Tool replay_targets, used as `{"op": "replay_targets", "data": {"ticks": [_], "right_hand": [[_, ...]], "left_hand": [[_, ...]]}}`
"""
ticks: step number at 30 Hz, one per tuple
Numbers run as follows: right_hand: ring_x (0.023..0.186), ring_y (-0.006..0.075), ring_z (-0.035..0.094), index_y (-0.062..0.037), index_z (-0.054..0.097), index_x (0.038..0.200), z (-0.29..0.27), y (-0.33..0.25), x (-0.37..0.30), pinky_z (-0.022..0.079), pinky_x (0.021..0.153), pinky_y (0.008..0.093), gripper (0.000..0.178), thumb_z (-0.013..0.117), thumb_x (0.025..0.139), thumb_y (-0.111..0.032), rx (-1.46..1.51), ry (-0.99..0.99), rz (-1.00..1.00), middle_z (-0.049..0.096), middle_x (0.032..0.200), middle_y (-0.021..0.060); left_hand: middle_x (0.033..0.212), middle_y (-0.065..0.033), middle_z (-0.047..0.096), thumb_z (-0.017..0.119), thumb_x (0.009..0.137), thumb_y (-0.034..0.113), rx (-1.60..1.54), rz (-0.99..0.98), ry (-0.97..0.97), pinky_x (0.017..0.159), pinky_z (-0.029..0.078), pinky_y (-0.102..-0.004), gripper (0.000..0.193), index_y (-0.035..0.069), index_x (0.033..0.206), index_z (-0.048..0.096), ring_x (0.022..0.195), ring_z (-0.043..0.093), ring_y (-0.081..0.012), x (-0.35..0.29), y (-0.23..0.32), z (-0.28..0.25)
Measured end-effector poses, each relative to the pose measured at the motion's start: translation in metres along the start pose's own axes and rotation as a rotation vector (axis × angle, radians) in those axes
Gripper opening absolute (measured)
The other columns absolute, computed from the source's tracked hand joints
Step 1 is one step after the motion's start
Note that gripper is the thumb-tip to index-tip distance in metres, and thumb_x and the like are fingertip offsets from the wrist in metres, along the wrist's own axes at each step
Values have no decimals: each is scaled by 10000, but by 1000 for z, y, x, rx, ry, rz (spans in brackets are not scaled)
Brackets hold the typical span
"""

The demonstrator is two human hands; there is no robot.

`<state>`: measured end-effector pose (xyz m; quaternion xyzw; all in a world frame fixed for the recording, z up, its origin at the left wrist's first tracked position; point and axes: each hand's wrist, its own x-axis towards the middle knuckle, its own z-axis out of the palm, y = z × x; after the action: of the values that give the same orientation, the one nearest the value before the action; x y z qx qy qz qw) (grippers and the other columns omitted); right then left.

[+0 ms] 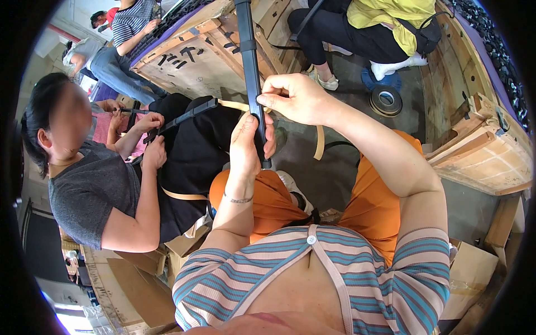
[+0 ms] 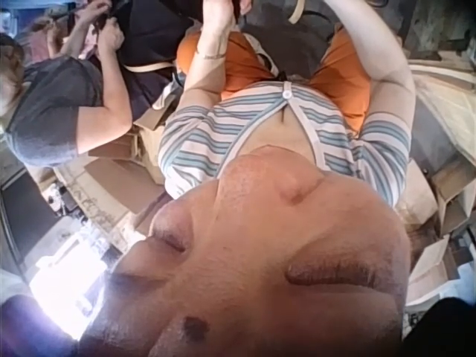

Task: Applying yellow adhesive tape to black plastic strips on an assembly line.

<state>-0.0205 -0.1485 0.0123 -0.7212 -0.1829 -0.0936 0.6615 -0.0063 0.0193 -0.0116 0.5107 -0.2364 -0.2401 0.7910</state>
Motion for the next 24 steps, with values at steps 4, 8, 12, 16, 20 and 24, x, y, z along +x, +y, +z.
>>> {"op": "replay_targets", "data": {"ticks": [4,8,12,16,20,24], "right_hand": [[622,55,504,-3,556,756,1,1,1,417,576,225,154,576,868,-107,-75,48,29,583,675,20],[586,43,488,-1,565,741,0,1,2,399,536,224,168,601,850,-124,-144,66,48,558,616,4],[598,29,474,-2,572,746,-2,-1,2,392,537,214,173,601,855,-133,-87,49,-4,545,618,-12],[634,23,468,-5,579,758,-7,-5,-1,395,567,202,179,589,870,-145,0,10,12,554,665,-21],[648,20,466,-8,594,822,-8,-9,-3,391,581,200,153,599,865,-154,-37,-15,98,550,683,-23],[697,30,475,5,583,974,-6,-15,-2,406,641,202,213,614,856,-169,105,-62,75,543,720,-25]], "left_hand": [[592,-38,483,349,968,265,98,47,9,366,302,-202,273,33,912,481,403,390,-88,0,-4,-2],[570,-31,475,345,967,261,222,68,56,364,310,-200,273,37,888,479,401,395,-89,0,-3,-2],[570,-50,484,333,960,286,1,-16,15,366,339,-215,322,27,842,483,403,411,-110,3,2,2],[543,-67,468,335,947,337,-106,-82,-1,357,346,-226,382,18,796,481,396,413,-137,3,10,4],[480,-29,373,329,939,360,-257,-89,-131,321,285,-233,393,45,726,431,370,347,-124,1,11,7],[478,-29,366,316,940,379,-361,-69,-229,316,278,-231,413,53,711,424,362,323,-121,0,10,8]]}}
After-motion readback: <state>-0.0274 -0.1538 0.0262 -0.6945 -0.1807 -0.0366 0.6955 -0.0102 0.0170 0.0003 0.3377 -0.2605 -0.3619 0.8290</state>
